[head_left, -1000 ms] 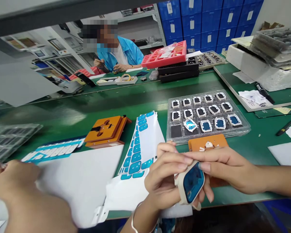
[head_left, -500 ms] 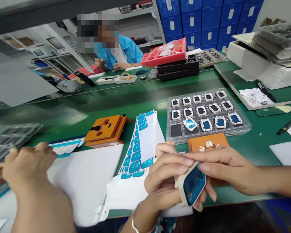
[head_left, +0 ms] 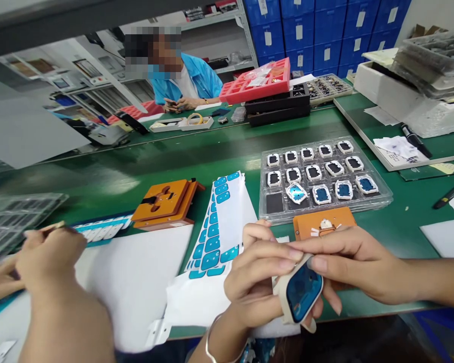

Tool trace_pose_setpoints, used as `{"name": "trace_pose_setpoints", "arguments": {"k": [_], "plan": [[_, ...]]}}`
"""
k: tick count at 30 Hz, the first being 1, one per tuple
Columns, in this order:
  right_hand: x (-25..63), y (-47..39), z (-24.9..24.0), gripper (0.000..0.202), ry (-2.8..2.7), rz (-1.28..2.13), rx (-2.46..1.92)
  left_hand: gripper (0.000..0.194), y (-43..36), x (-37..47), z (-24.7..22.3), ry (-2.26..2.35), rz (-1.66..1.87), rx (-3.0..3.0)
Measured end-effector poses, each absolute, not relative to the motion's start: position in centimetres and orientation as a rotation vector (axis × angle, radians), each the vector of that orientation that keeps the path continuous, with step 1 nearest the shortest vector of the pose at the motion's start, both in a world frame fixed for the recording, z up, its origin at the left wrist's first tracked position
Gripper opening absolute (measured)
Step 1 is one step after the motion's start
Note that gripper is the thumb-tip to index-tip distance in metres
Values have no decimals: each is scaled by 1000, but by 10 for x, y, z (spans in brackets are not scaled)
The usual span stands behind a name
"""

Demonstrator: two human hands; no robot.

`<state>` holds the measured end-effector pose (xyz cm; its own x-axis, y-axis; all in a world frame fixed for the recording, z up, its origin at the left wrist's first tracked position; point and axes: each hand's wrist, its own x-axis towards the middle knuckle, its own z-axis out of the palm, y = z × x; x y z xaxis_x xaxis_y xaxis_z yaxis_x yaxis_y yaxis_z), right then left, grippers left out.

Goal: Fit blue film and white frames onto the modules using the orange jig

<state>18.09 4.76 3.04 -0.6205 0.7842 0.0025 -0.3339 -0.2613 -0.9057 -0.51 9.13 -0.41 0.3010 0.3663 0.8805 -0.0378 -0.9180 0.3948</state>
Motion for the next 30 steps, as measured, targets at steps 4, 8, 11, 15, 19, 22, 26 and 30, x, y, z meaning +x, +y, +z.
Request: {"name": "trace_pose_setpoints", "arguments": {"k": [4,8,11,15,19,22,26,30], "plan": [[181,49,32,46,-1261,1955,-601,44,91,-6,-5,307,1661,2246],[180,48,33,41,-1247,1973,-610,40,91,-6,-6,311,1670,2234],[180,47,34,39,-1214,1984,-628,44,92,-6,-5,307,1651,2255],[179,47,35,40,-1219,1981,-650,50,93,-6,-4,277,1640,2267],[178,47,35,45,-1225,1974,-685,45,93,-5,-4,257,1626,2279],[178,46,35,43,-1209,1971,-705,48,92,-6,-4,266,1609,2284],[178,45,35,39,-1188,1965,-730,45,92,-6,-4,281,1607,2303],[178,44,34,37,-1183,1967,-707,40,93,-5,-1,281,1607,2336]]}}
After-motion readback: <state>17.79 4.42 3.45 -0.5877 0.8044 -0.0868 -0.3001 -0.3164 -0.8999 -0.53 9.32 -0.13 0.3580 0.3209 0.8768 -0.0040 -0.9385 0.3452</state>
